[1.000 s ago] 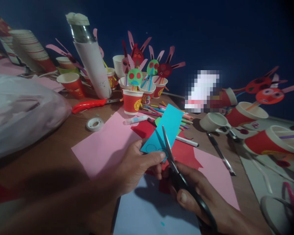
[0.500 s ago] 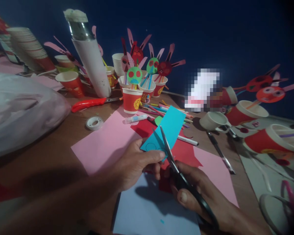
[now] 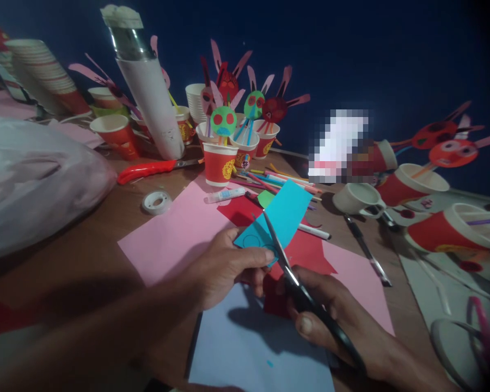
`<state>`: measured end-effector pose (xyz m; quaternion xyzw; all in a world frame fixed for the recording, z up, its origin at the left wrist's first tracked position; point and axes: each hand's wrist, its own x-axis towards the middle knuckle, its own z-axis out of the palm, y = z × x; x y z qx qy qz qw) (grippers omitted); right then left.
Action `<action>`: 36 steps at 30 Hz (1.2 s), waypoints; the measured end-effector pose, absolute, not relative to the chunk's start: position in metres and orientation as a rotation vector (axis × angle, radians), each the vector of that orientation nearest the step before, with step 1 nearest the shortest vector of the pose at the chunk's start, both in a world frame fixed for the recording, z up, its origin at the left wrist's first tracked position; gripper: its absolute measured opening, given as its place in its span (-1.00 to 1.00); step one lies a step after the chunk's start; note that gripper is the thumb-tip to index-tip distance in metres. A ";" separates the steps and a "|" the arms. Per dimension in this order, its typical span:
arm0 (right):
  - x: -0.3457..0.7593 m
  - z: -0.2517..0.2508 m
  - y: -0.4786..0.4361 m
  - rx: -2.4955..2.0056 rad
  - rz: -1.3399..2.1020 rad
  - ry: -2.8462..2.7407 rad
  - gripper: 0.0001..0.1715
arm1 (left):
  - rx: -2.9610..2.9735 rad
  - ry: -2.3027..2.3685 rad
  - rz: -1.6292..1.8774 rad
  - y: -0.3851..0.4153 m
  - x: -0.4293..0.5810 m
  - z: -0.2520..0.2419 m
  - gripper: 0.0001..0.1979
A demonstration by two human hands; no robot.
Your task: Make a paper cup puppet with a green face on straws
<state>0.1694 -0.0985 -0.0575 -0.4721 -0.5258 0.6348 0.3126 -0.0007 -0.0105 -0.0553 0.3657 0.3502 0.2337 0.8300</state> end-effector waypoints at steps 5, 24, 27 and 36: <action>0.168 -0.057 -0.099 -1.246 1.671 -1.383 -0.66 | 0.803 0.751 0.487 -0.009 -0.002 -0.056 -0.89; 0.160 -0.062 -0.102 -1.285 1.546 -1.354 -0.58 | 0.951 0.818 0.549 -0.014 -0.003 -0.059 -0.80; 0.160 -0.063 -0.103 -1.289 1.545 -1.361 -0.59 | 0.970 0.843 0.531 -0.013 -0.003 -0.058 -0.81; 0.161 -0.063 -0.102 -1.268 1.578 -1.382 -0.63 | 1.019 0.908 0.496 -0.011 -0.004 -0.052 -0.86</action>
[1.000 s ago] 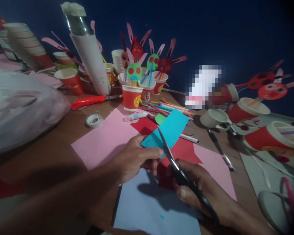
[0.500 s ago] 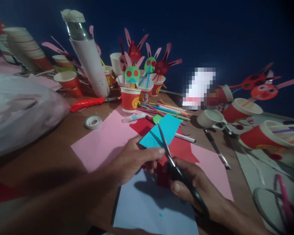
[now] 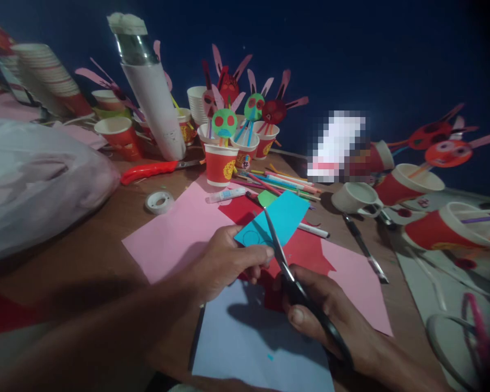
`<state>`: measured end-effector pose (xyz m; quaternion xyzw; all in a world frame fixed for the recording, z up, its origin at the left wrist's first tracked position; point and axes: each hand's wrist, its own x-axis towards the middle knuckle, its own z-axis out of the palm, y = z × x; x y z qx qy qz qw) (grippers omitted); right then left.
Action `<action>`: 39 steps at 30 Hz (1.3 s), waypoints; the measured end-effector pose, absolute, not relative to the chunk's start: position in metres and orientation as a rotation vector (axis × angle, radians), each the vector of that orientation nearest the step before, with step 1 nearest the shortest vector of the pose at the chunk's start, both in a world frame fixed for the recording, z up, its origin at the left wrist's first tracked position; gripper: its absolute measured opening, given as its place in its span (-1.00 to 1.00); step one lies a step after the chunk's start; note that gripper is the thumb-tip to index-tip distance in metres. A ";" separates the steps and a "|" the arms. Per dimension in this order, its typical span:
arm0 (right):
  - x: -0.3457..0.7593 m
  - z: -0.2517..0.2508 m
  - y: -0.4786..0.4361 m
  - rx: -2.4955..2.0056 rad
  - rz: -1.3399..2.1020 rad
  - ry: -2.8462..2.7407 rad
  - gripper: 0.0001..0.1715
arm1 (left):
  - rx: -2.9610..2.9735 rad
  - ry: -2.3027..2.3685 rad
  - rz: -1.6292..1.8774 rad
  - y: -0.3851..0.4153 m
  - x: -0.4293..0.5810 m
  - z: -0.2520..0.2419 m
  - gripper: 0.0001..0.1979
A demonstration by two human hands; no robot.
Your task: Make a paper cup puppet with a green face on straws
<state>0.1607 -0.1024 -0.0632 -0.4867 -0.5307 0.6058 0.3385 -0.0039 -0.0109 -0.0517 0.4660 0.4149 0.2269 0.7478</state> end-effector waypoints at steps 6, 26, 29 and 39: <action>0.162 -0.064 -0.104 -1.258 1.613 -1.342 -0.65 | 1.065 0.893 0.484 -0.008 -0.005 -0.056 -0.84; 0.163 -0.064 -0.104 -1.262 1.630 -1.323 -0.67 | 1.133 0.913 0.419 -0.004 -0.008 -0.058 -0.83; 0.164 -0.066 -0.104 -1.263 1.625 -1.320 -0.67 | 1.146 0.892 0.406 -0.003 -0.010 -0.061 -0.80; 0.161 -0.067 -0.103 -1.319 1.526 -1.317 -0.60 | 1.130 0.843 0.433 -0.009 -0.009 -0.070 -0.70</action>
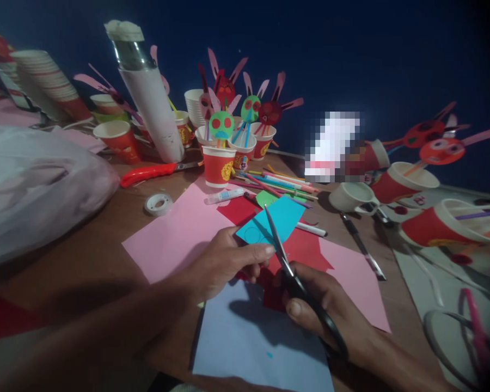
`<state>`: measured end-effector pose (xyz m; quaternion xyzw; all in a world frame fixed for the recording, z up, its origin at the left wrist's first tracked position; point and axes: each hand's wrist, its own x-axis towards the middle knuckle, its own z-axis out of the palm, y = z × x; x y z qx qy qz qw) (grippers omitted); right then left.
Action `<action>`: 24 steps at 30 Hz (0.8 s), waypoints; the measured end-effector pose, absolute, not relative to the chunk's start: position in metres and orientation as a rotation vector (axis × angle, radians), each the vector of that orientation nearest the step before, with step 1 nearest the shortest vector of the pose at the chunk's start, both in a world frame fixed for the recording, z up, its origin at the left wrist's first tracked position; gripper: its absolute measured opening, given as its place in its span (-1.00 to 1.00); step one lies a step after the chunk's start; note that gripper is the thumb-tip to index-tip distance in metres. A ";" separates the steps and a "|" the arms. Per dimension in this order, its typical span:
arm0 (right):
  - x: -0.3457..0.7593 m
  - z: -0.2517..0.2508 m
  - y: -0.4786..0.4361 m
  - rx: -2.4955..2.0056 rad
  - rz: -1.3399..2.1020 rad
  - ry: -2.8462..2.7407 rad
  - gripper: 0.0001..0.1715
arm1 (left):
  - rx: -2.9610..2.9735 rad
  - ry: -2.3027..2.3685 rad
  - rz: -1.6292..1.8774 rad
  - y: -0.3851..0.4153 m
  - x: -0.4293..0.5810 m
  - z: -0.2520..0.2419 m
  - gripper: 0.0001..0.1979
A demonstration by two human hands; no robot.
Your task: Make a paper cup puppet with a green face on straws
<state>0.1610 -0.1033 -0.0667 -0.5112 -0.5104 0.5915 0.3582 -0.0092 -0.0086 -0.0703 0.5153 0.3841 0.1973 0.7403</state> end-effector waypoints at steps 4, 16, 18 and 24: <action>0.159 -0.065 -0.103 -1.308 1.514 -1.304 -0.60 | 1.022 0.787 0.493 -0.011 -0.006 -0.075 -0.74; 0.159 -0.064 -0.103 -1.302 1.527 -1.331 -0.59 | 1.023 0.747 0.485 -0.008 -0.004 -0.065 -0.83; 0.159 -0.064 -0.103 -1.313 1.546 -1.325 -0.57 | 1.027 0.747 0.476 -0.007 -0.005 -0.064 -0.83; 0.160 -0.063 -0.104 -1.311 1.550 -1.325 -0.57 | 1.045 0.755 0.445 -0.005 -0.008 -0.063 -0.84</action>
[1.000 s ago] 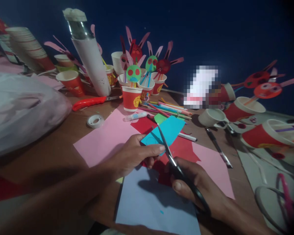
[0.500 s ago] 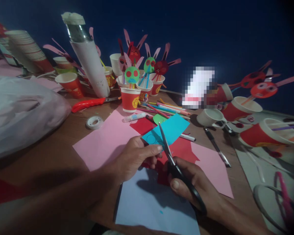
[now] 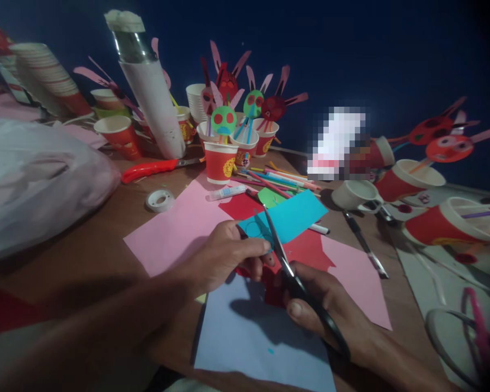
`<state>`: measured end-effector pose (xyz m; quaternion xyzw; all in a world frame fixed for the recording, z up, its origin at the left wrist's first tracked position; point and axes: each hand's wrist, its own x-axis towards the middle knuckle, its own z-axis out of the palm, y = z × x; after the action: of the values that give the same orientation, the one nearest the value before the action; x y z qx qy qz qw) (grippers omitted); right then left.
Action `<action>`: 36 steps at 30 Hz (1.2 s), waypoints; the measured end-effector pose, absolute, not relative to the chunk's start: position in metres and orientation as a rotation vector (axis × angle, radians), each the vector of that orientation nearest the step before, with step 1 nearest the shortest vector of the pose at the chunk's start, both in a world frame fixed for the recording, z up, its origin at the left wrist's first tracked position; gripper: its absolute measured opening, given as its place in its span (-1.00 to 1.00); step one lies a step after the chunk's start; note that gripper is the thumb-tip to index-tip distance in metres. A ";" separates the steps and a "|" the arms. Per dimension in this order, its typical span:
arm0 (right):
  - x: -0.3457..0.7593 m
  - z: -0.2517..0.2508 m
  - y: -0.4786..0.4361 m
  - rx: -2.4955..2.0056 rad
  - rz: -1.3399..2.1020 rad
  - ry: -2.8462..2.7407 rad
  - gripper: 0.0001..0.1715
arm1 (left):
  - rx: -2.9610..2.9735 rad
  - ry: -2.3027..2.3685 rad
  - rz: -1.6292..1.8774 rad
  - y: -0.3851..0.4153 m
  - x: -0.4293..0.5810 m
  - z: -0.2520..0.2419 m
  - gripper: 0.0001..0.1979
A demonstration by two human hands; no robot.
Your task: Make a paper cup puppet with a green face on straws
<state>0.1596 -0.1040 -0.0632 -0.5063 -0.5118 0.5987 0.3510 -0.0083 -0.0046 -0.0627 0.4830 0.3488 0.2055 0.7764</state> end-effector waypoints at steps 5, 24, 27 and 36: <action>0.160 -0.062 -0.105 -1.328 1.572 -1.319 -0.55 | 1.047 0.766 0.432 -0.003 -0.008 -0.060 -0.84; 0.157 -0.062 -0.104 -1.352 1.587 -1.259 -0.54 | 1.042 0.762 0.404 0.000 -0.008 -0.057 -0.84; 0.157 -0.061 -0.104 -1.377 1.578 -1.274 -0.52 | 1.039 0.754 0.404 0.001 -0.008 -0.057 -0.85; 0.157 -0.058 -0.103 -1.441 1.534 -1.324 -0.43 | 1.030 0.760 0.393 0.002 -0.009 -0.058 -0.85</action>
<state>0.1573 -0.1028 -0.0581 -0.5488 -0.5040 0.5842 0.3217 -0.0088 0.0016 -0.0576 0.4773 0.3523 0.1820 0.7842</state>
